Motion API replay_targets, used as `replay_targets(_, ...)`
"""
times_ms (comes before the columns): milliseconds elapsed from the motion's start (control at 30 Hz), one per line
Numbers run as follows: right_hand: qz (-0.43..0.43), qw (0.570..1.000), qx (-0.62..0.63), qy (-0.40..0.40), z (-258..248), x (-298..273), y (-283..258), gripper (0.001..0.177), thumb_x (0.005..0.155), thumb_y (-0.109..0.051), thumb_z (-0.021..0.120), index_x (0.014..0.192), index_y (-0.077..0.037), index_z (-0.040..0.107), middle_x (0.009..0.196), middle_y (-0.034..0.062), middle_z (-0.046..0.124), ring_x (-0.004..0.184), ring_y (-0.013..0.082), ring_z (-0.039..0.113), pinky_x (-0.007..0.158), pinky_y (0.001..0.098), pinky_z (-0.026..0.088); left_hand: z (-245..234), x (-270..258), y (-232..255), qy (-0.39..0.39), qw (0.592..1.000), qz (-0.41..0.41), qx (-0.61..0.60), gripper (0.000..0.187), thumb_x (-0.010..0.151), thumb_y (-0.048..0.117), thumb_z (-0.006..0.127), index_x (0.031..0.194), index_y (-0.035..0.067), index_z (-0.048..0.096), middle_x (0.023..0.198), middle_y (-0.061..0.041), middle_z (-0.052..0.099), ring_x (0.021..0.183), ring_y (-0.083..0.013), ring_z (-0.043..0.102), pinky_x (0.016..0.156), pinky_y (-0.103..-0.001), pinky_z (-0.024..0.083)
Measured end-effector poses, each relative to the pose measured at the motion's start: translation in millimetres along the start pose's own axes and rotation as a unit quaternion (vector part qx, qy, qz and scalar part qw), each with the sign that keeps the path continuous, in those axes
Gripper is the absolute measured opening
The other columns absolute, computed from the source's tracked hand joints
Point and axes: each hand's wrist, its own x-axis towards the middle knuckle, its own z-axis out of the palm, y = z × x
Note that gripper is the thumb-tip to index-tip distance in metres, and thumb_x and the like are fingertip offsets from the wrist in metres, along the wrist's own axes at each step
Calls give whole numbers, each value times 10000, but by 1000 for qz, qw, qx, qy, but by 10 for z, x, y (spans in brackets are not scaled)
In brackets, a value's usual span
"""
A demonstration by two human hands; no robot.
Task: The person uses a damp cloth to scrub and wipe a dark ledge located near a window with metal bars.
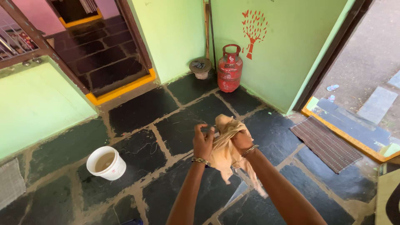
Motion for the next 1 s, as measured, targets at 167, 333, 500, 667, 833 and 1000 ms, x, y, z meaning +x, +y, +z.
replay_targets(167, 129, 991, 22, -16, 175, -186, -307, 223, 926, -45, 578, 1141, -35, 638, 1069, 78, 711, 989, 192, 676, 883, 351, 544, 23, 182, -345, -16, 987, 95, 131, 208, 828, 195, 766, 974, 66, 693, 832, -41, 748, 713, -134, 721, 663, -317, 581)
replay_targets(333, 205, 978, 8, -46, 279, -314, -619, 179, 947, -127, 581, 1084, -34, 648, 1021, 70, 721, 935, 184, 680, 877, 353, 535, -425, 293, -361, 1, 993, -51, 106, 334, 774, 301, 851, 918, 52, 681, 799, -53, 739, 725, -169, 720, 656, -323, 575)
replay_targets(500, 230, 973, -9, 15, 476, -199, -818, 200, 967, -208, 583, 1028, -33, 659, 974, 62, 731, 881, 177, 685, 871, 355, 527, -822, 381, -615, -32, 998, -20, 55, 422, 622, 263, 971, 820, 47, 668, 784, -74, 727, 727, -146, 681, 649, -268, 563)
replay_targets(667, 197, 975, -79, -58, 322, -4, -535, 284, 1011, -198, 627, 1112, 57, 699, 1025, 86, 724, 872, 171, 668, 793, 348, 540, -752, 251, -1001, -133, 973, -141, -125, 564, 755, 279, 992, 775, 123, 451, 734, 16, 494, 636, -64, 482, 531, -225, 439)
replay_targets(833, 140, 925, -339, -97, -337, 209, -422, 241, 961, -190, 746, 979, 51, 765, 896, 144, 734, 749, 181, 607, 668, 401, 511, -860, 284, -1102, -89, 975, -196, -46, 492, 777, 352, 915, 724, 65, 519, 625, -31, 501, 498, -132, 497, 418, -270, 414)
replay_targets(1000, 28, 835, -532, -137, -690, 183, -1042, 160, 806, -191, 765, 854, -47, 815, 878, 129, 787, 797, 201, 692, 742, 387, 538, -1230, 279, -1216, 5, 991, -129, -31, 454, 649, 303, 944, 893, 84, 631, 771, -38, 641, 660, -149, 591, 585, -298, 516)
